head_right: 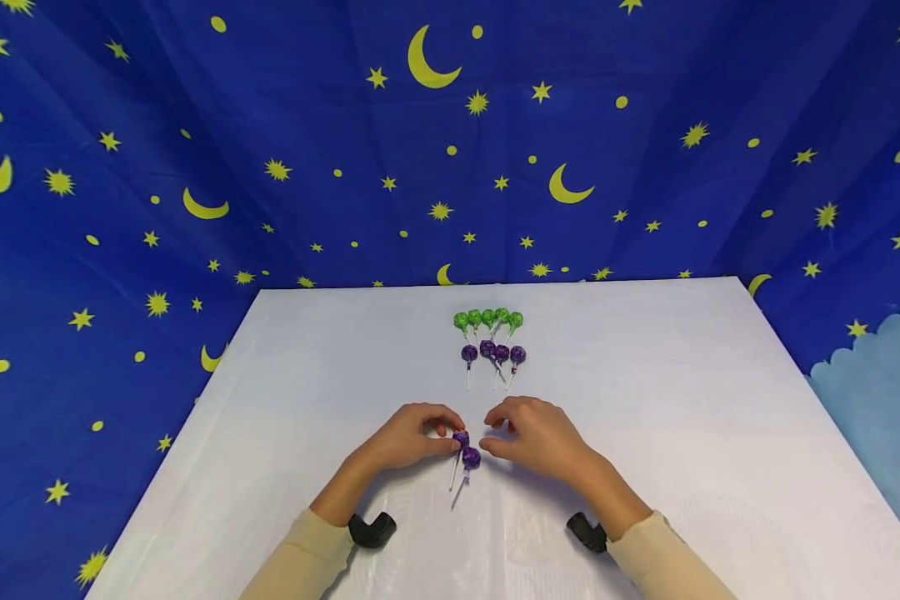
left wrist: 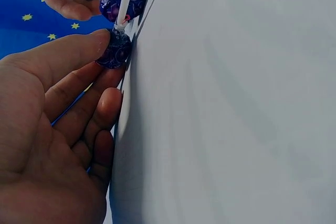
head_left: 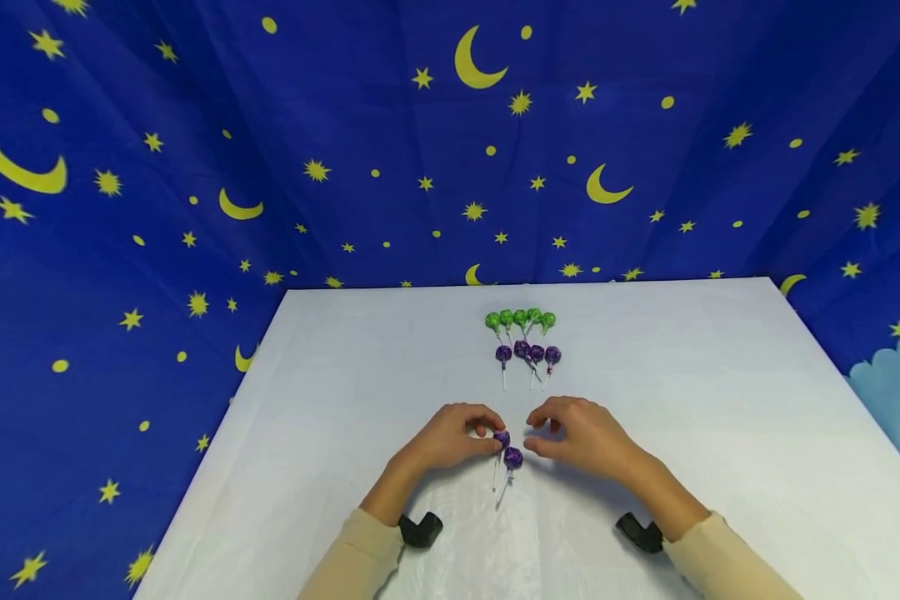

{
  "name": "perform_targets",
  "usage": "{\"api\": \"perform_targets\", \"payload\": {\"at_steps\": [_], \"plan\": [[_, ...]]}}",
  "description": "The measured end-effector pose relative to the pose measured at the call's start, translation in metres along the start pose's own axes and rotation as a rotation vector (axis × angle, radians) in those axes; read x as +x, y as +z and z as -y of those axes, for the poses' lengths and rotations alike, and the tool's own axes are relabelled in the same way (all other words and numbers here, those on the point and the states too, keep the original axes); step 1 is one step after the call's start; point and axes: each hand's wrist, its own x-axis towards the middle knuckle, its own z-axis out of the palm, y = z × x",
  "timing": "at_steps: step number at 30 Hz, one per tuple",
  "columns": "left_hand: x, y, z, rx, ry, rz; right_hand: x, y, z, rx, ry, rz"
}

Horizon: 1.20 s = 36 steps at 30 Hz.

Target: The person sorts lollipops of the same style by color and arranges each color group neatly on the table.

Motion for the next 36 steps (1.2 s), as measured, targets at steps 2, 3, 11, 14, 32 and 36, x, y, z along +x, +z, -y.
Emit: {"api": "perform_targets", "payload": {"at_steps": [2, 3, 11, 14, 32, 36], "plan": [[0.0, -0.001, -0.001, 0.004, -0.004, -0.001, 0.0, 0.004, 0.002, -0.011, 0.004, 0.016], [-0.001, -0.001, -0.001, 0.005, -0.005, -0.001, -0.001, 0.006, 0.003, -0.02, 0.007, 0.024], [-0.002, -0.004, 0.0, 0.017, -0.01, -0.015, 0.002, 0.019, 0.01, -0.056, -0.001, 0.095], [0.0, -0.003, 0.001, 0.008, 0.007, -0.021, 0.003, 0.02, 0.011, -0.064, -0.004, 0.105], [0.002, 0.001, 0.0, 0.036, 0.004, -0.031, 0.0, 0.024, 0.01, -0.035, -0.052, 0.101], [0.002, 0.001, -0.001, 0.025, -0.003, -0.035, 0.0, 0.025, 0.01, -0.026, -0.044, 0.109]]}}
